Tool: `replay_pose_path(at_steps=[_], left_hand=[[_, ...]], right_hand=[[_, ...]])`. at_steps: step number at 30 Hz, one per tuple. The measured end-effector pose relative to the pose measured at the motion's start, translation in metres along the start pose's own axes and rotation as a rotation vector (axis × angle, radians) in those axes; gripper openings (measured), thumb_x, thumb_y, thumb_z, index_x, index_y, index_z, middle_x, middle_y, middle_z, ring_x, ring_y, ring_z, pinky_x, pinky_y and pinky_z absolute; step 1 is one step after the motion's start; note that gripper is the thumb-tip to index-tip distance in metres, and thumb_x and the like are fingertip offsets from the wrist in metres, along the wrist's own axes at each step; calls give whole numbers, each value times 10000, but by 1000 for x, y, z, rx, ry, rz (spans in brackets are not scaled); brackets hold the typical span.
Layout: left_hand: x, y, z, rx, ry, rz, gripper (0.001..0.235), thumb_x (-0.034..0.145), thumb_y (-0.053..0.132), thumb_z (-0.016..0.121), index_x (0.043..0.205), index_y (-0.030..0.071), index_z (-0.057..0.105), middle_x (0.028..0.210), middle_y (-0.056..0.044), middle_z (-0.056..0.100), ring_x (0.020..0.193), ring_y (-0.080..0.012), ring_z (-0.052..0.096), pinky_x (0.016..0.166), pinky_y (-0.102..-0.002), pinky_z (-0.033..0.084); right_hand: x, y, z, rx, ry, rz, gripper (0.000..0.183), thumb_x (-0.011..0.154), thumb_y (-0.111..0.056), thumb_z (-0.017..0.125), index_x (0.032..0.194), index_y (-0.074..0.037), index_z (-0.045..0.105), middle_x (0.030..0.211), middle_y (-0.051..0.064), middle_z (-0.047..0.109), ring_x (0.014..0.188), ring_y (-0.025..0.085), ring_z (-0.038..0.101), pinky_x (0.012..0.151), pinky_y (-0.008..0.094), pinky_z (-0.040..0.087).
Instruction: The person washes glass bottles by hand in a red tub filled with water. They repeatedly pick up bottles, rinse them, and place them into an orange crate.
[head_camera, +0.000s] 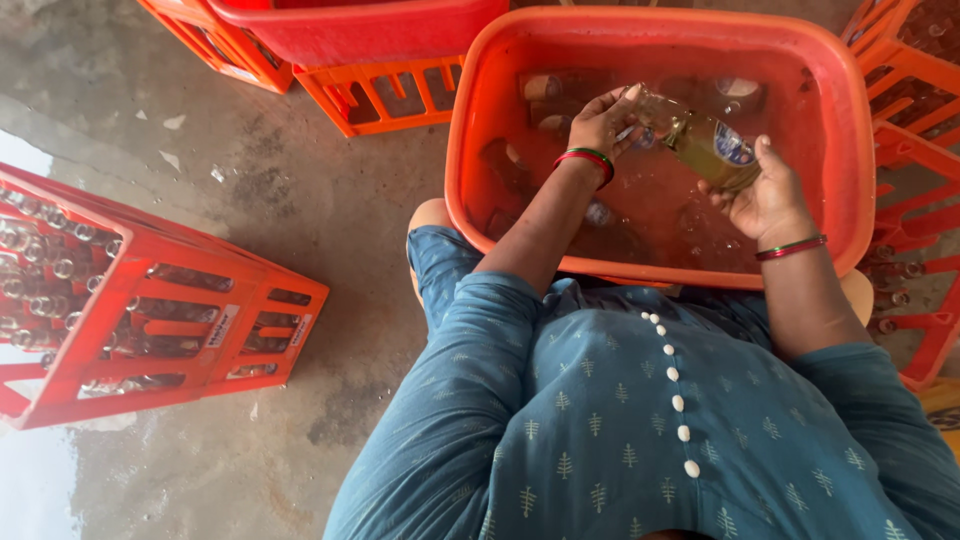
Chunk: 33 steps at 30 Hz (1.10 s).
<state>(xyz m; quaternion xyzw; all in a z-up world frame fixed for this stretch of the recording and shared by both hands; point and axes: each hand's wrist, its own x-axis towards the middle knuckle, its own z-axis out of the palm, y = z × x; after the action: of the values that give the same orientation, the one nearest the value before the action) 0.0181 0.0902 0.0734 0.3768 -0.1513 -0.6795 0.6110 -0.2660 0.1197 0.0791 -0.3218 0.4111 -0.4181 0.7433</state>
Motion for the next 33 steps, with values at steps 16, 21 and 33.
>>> replay_pose_path(at_steps=[16, 21, 33], left_hand=[[-22, 8, 4, -163, -181, -103, 438, 1062, 215, 474, 1499, 210, 452, 1349, 61, 570, 1111, -207, 614, 999, -395, 528], [-10, -17, -13, -390, -164, -100, 367, 1083, 166, 445, 1428, 47, 480, 1212, -102, 625, 1050, -238, 663, 989, -429, 587], [4, -48, -31, -459, -21, -131, 203, 1095, 172, 483, 1213, 20, 548, 1042, -90, 675, 932, -211, 700, 906, -403, 613]], right_hand=[[-27, -13, 34, 61, -10, -440, 255, 1047, -54, 557, 1259, -194, 539, 1366, 60, 596, 1216, 313, 645, 890, 475, 594], [-31, -22, 44, -142, -47, -578, 284, 1071, 27, 555, 1272, -173, 529, 1376, 17, 468, 1173, 246, 612, 886, 438, 590], [-29, -28, 51, -326, -50, -620, 291, 1072, 79, 538, 1257, -145, 526, 1478, 9, 417, 1177, 204, 624, 834, 364, 620]])
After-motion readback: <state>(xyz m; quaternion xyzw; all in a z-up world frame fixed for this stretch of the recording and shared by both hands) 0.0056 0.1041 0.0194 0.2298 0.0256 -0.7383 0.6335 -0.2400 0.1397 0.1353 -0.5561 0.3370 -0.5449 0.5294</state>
